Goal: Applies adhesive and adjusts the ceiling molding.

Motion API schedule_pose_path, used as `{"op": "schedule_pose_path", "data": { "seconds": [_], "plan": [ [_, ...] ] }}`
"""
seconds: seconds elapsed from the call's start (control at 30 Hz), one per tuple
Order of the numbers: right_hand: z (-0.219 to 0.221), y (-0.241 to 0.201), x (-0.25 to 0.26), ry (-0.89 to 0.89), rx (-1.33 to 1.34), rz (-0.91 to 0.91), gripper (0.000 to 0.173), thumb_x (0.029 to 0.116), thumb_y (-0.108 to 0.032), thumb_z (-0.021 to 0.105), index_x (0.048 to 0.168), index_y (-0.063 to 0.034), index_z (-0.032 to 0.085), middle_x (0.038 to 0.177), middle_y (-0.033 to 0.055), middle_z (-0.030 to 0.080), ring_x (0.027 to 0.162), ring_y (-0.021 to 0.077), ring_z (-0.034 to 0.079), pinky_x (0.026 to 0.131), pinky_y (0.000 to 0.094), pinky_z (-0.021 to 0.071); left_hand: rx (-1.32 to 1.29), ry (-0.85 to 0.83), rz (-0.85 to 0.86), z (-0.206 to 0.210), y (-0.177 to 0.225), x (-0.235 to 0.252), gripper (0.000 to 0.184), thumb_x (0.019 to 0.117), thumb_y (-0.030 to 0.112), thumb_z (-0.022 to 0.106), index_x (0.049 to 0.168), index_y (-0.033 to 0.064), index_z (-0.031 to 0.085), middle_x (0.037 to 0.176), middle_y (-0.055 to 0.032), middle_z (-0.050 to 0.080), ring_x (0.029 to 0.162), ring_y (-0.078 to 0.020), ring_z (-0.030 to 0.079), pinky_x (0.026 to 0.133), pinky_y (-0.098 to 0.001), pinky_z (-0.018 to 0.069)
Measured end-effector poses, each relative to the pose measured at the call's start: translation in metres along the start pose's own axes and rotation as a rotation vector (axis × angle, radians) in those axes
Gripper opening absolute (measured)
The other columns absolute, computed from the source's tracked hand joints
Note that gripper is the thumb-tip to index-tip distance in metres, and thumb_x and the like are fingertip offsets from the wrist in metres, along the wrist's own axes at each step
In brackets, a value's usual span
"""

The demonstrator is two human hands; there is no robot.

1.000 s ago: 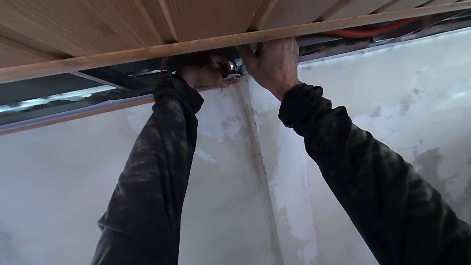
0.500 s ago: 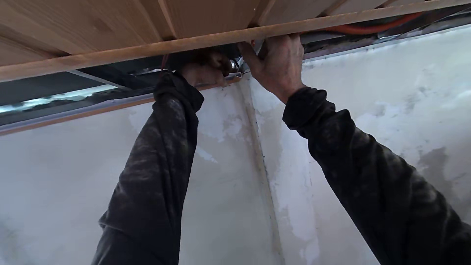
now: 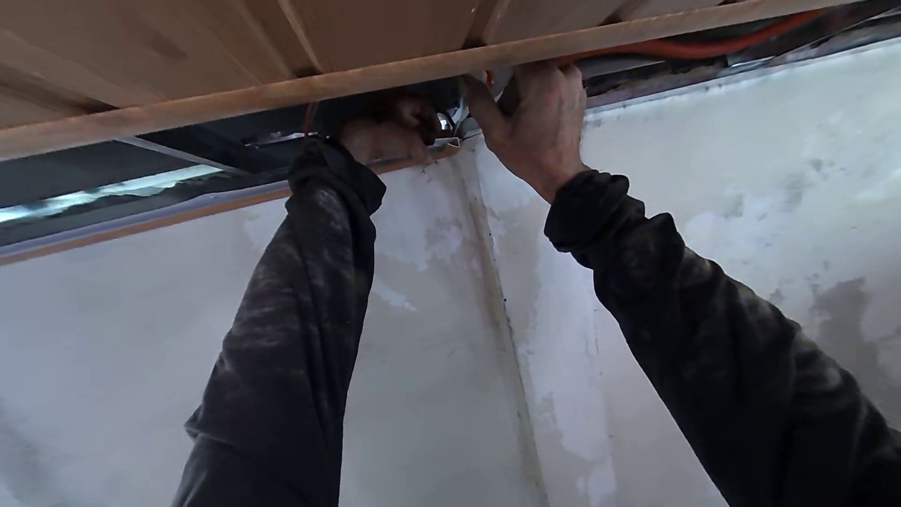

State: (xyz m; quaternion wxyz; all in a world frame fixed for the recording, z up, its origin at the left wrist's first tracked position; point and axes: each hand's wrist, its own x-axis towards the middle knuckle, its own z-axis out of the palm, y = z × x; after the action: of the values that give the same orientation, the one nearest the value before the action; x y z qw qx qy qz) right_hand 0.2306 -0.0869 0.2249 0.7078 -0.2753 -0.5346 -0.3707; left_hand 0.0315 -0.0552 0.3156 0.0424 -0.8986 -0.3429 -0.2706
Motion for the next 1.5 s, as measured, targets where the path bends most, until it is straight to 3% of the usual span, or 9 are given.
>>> {"op": "schedule_pose_path", "data": {
  "seconds": [0.1, 0.17, 0.33, 0.4, 0.57, 0.73, 0.9, 1.1, 1.5],
  "plan": [
    [0.003, 0.007, -0.007, 0.101, 0.067, -0.029, 0.041, 0.0976, -0.044, 0.065, 0.088, -0.0042, 0.071, 0.058, 0.0026, 0.058, 0.052, 0.0203, 0.058, 0.055, 0.0467, 0.0487, 0.011, 0.016, -0.015, 0.002, 0.007, -0.005, 0.039, 0.0805, -0.008, 0.074, 0.115, 0.0056, 0.063, 0.095, -0.0003, 0.061, 0.08, -0.0032, 0.058, 0.072, -0.0188, 0.051],
    [0.003, 0.012, -0.013, 0.186, 0.137, -0.054, 0.036, 0.0971, -0.038, 0.069, 0.099, -0.0023, 0.074, 0.064, 0.0035, 0.066, 0.054, 0.0173, 0.062, 0.056, 0.0439, 0.0524, 0.031, 0.008, 0.015, 0.001, 0.005, -0.004, 0.04, 0.0779, -0.006, 0.074, 0.115, 0.0059, 0.063, 0.094, 0.0002, 0.062, 0.079, -0.0026, 0.059, 0.072, -0.0188, 0.0516],
    [-0.008, 0.025, -0.049, 0.313, 0.376, -0.004, 0.03, 0.0969, -0.019, 0.072, 0.109, 0.0076, 0.068, 0.091, 0.0122, 0.074, 0.076, 0.0124, 0.073, 0.068, 0.0304, 0.0625, 0.051, -0.01, 0.044, 0.001, 0.002, 0.0, 0.032, 0.0861, -0.006, 0.07, 0.116, 0.0037, 0.063, 0.097, -0.0014, 0.063, 0.082, -0.0019, 0.059, 0.075, -0.0174, 0.0516],
    [-0.011, 0.03, -0.074, 0.352, 0.487, 0.071, 0.031, 0.0984, -0.014, 0.07, 0.116, 0.0107, 0.064, 0.1, 0.0142, 0.073, 0.086, 0.014, 0.073, 0.077, 0.0323, 0.0636, 0.077, 0.007, 0.049, 0.002, 0.001, 0.001, 0.028, 0.088, -0.001, 0.069, 0.115, 0.0051, 0.064, 0.096, 0.0003, 0.063, 0.081, -0.0002, 0.059, 0.076, -0.017, 0.0509],
    [-0.021, 0.024, -0.157, 0.254, 0.624, 0.307, 0.036, 0.1038, -0.014, 0.061, 0.135, 0.0022, 0.054, 0.115, 0.0098, 0.07, 0.1, 0.0146, 0.072, 0.086, 0.0345, 0.0632, -0.03, -0.006, -0.03, 0.005, 0.008, 0.0, 0.036, 0.0863, -0.009, 0.067, 0.119, 0.0029, 0.06, 0.104, -0.0013, 0.062, 0.086, -0.0013, 0.06, 0.079, -0.017, 0.0515],
    [0.005, 0.025, -0.213, 0.307, 0.596, 0.42, 0.034, 0.0986, -0.014, 0.067, 0.126, 0.0049, 0.058, 0.108, 0.0117, 0.073, 0.093, 0.0102, 0.072, 0.08, 0.0281, 0.0615, 0.04, -0.012, -0.061, 0.007, 0.012, 0.003, 0.04, 0.0875, -0.008, 0.065, 0.125, 0.0045, 0.06, 0.106, -0.002, 0.065, 0.087, -0.0025, 0.062, 0.078, -0.0191, 0.0526],
    [0.02, 0.034, -0.235, 0.311, 0.587, 0.437, 0.034, 0.0967, -0.014, 0.068, 0.123, 0.0058, 0.059, 0.101, 0.0098, 0.073, 0.086, 0.0066, 0.071, 0.079, 0.0253, 0.0608, 0.076, -0.008, -0.069, 0.008, 0.01, 0.004, 0.035, 0.0863, -0.007, 0.064, 0.119, 0.0054, 0.062, 0.104, -0.0001, 0.064, 0.086, -0.0026, 0.061, 0.077, -0.0189, 0.0526],
    [0.028, 0.044, -0.244, 0.333, 0.515, 0.345, 0.036, 0.0999, -0.024, 0.066, 0.122, 0.0043, 0.059, 0.106, 0.0144, 0.073, 0.094, 0.0114, 0.072, 0.083, 0.0276, 0.0599, 0.189, -0.019, -0.049, 0.009, 0.011, 0.007, 0.04, 0.0835, -0.002, 0.066, 0.123, 0.0053, 0.062, 0.108, -0.0003, 0.065, 0.09, -0.0015, 0.061, 0.081, -0.019, 0.0521],
    [0.026, 0.046, -0.244, 0.336, 0.58, 0.32, 0.034, 0.0984, -0.02, 0.066, 0.121, 0.0056, 0.061, 0.109, 0.0162, 0.072, 0.099, 0.0131, 0.071, 0.088, 0.028, 0.0593, 0.151, -0.018, -0.117, 0.009, 0.022, 0.007, 0.033, 0.0859, -0.009, 0.063, 0.115, 0.0063, 0.065, 0.103, 0.0022, 0.065, 0.089, -0.0007, 0.061, 0.08, -0.0177, 0.0522]
  ]
}}
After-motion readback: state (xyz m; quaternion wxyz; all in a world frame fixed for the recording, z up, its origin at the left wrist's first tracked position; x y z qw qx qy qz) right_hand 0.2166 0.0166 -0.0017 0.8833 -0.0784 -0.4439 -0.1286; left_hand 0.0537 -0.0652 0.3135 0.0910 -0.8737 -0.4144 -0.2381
